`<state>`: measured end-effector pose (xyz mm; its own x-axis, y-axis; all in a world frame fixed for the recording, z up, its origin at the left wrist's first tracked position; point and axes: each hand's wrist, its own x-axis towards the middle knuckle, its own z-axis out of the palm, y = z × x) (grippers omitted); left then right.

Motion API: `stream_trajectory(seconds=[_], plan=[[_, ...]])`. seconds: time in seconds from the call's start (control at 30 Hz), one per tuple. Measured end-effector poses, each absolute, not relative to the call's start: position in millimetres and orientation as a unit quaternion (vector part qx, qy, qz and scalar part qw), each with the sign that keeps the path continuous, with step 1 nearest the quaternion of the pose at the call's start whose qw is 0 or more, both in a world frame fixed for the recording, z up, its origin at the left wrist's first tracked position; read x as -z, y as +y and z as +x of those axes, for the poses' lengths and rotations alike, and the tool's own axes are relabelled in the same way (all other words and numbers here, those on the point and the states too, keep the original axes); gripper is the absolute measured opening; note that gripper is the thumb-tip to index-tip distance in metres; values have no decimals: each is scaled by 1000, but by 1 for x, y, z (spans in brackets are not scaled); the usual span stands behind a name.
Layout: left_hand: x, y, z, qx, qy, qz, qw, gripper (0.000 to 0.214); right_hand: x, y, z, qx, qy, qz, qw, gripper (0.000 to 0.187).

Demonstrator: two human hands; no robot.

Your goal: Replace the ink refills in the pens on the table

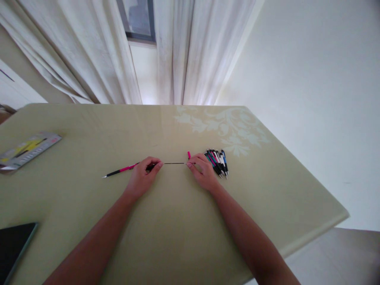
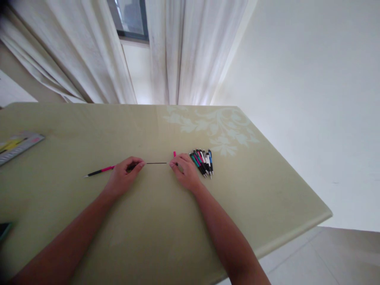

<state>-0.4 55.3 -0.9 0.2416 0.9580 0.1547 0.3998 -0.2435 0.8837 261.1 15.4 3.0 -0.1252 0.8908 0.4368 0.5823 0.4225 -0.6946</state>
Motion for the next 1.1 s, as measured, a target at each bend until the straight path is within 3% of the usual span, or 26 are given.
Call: stream_trajectory(seconds=[0.13,0.3,0.4,0.6,0.87,1.1], plan=[[3,60,-1,-425,499,646,391,32,-1,18,261,-120,-717,-545,417,15],[7,63,0,-457,481,619,420,34,-4,11,228,-2,-767,-582,269,15],[7,62,0,-457,468,624,427,33,-1,3,191,6,-728,-643,238,16],[0,59,1,-442,448,659,411,28,8,-3,163,-29,-701,-667,252,12],[1,60,-3,-402,356,747,391,22,4,-4,175,-171,-706,-583,364,20],[8,59,-4,-400,339,729,440,28,12,-1,175,-196,-701,-567,387,15]])
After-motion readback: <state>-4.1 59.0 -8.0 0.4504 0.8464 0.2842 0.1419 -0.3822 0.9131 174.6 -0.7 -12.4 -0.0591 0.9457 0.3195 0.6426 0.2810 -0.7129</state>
